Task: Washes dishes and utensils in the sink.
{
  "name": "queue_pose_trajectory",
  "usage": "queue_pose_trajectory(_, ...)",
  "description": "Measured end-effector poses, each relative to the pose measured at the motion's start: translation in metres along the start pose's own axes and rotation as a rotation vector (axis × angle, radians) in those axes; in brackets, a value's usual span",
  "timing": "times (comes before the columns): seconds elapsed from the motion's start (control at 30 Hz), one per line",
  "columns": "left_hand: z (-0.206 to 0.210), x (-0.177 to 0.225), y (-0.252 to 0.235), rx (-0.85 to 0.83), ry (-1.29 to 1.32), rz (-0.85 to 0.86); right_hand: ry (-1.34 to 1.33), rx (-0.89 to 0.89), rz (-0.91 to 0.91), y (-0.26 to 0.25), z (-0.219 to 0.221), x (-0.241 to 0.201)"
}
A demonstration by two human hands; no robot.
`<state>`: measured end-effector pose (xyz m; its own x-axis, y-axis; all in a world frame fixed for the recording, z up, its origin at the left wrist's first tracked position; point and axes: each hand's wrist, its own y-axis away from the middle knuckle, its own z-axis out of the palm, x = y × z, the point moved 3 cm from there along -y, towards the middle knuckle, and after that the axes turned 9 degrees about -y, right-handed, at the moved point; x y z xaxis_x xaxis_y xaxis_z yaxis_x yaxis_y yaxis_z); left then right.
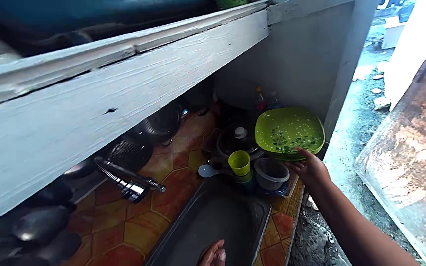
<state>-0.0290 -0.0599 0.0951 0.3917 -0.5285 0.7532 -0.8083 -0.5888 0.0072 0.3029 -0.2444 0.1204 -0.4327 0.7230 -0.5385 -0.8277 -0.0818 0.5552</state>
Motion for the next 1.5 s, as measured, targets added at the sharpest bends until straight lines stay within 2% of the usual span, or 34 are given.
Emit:
queue_pose_trajectory(0.13, 0.000, -0.011, 0.016, -0.030, 0.001, -0.047, 0.099, 0.031, 0.011, 0.005, 0.000, 0.000)
queue_pose_trajectory(0.4, -0.005, -0.039, 0.043, -0.101, -0.067, -0.268, -0.132, 0.017, -0.070, 0.013, 0.010, 0.014)
queue_pose_trajectory(0.7, -0.007, -0.051, 0.053, -0.129, -0.060, -0.340, -0.193, -0.016, -0.044, 0.018, 0.019, 0.033)
queue_pose_trajectory(0.83, -0.015, -0.070, 0.060, -0.163, -0.136, -0.422, 0.036, -0.121, 0.013, 0.027, 0.008, 0.041)
queue_pose_trajectory(0.93, -0.025, -0.101, 0.066, -0.116, -0.204, -0.553, 0.257, -0.235, 0.010, 0.047, 0.009, 0.057)
queue_pose_trajectory(1.0, -0.027, -0.125, 0.071, -0.057, -0.210, -0.652, 0.321, -0.411, 0.000, 0.067, 0.021, 0.072)
queue_pose_trajectory(1.07, -0.026, -0.142, 0.078, 0.004, -0.201, -0.732, 0.464, -0.737, -0.075, 0.084, 0.034, 0.097)
queue_pose_trajectory(1.13, -0.022, -0.152, 0.084, 0.009, -0.222, -0.773, 0.755, -1.105, -0.153, 0.092, 0.041, 0.140)
queue_pose_trajectory(1.17, -0.020, -0.154, 0.087, -0.007, -0.239, -0.785, 0.942, -1.265, -0.135, 0.096, 0.040, 0.168)
queue_pose_trajectory(1.3, -0.009, -0.163, 0.101, -0.028, -0.261, -0.833, 1.635, -1.868, 0.132, 0.109, -0.005, 0.298)
queue_pose_trajectory(1.37, -0.007, -0.159, 0.105, 0.023, -0.261, -0.866, 1.767, -2.172, 0.128, 0.122, -0.038, 0.351)
queue_pose_trajectory(1.5, 0.003, -0.152, 0.118, 0.367, -0.319, -0.728, 1.853, -2.672, 0.004, 0.165, -0.077, 0.407)
